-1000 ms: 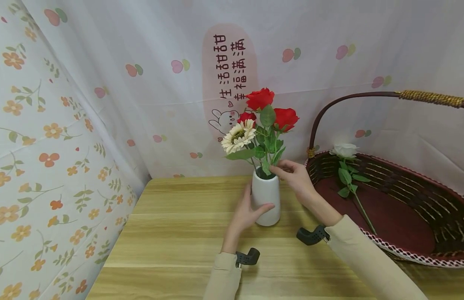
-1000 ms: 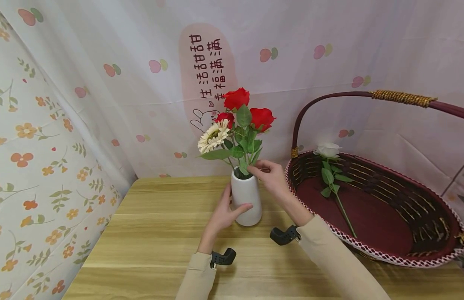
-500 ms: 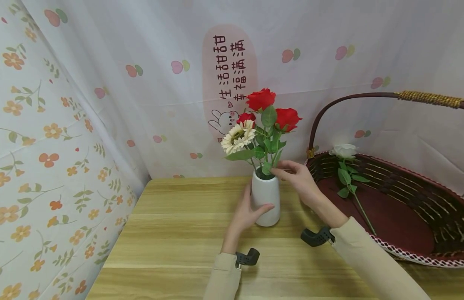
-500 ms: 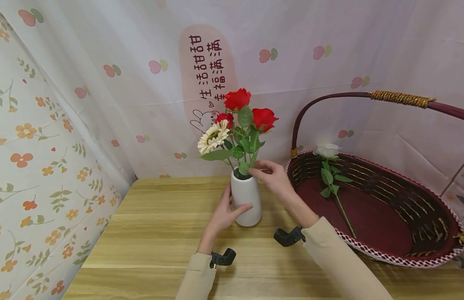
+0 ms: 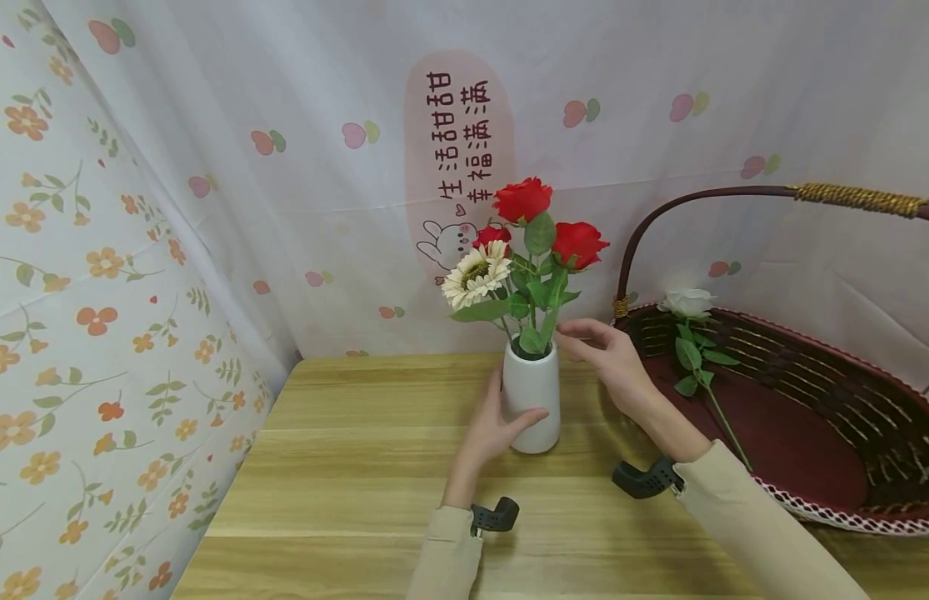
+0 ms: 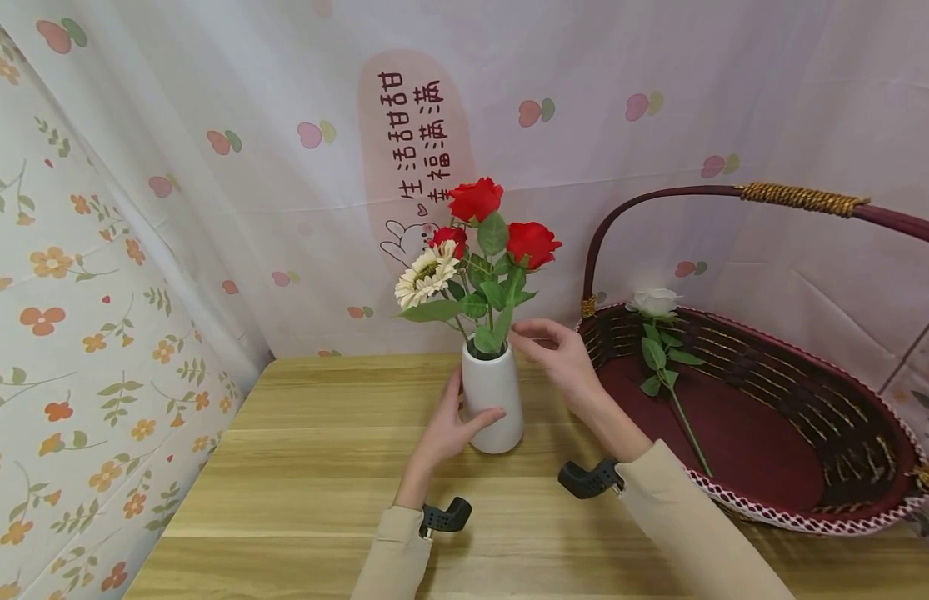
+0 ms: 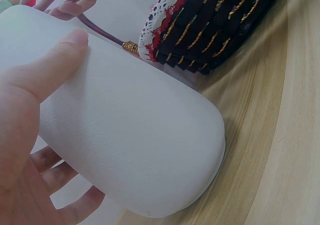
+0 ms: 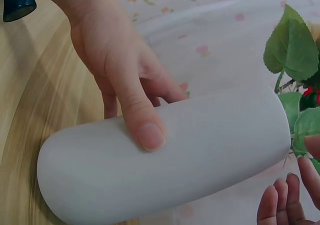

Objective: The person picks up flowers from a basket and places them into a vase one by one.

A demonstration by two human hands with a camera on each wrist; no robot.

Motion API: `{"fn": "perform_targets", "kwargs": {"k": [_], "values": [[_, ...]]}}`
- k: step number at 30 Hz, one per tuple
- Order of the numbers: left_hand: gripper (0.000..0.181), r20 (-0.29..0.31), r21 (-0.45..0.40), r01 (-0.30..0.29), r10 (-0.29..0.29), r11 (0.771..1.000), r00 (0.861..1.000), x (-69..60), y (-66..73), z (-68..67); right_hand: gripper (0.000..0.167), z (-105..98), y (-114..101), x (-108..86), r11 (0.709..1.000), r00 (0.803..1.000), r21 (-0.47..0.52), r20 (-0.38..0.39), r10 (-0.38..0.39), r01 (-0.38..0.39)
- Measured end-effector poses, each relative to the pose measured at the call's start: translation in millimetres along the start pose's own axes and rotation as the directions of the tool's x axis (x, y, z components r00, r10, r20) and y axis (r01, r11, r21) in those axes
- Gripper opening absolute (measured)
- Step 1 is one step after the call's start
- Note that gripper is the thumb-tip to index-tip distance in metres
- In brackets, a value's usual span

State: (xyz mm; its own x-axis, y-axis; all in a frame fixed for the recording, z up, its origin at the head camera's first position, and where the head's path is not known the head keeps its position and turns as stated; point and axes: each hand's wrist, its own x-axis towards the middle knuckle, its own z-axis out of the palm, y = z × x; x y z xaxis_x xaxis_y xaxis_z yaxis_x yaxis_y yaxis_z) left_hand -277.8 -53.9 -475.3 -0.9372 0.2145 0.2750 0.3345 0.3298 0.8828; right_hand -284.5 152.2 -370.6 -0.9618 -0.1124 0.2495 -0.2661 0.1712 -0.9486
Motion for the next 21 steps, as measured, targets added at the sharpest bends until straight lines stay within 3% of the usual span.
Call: {"fn": "perform_targets", "kwargs": {"k": [21], "values": [[0.096, 0.002, 0.006, 0.017, -0.017, 1.000, 1.000, 0.7, -0.4, 1.1, 0.043, -39.5, 8.7, -15.1, 0.993, 0.999, -0.119, 0.050, 0.018, -0.012]]}}
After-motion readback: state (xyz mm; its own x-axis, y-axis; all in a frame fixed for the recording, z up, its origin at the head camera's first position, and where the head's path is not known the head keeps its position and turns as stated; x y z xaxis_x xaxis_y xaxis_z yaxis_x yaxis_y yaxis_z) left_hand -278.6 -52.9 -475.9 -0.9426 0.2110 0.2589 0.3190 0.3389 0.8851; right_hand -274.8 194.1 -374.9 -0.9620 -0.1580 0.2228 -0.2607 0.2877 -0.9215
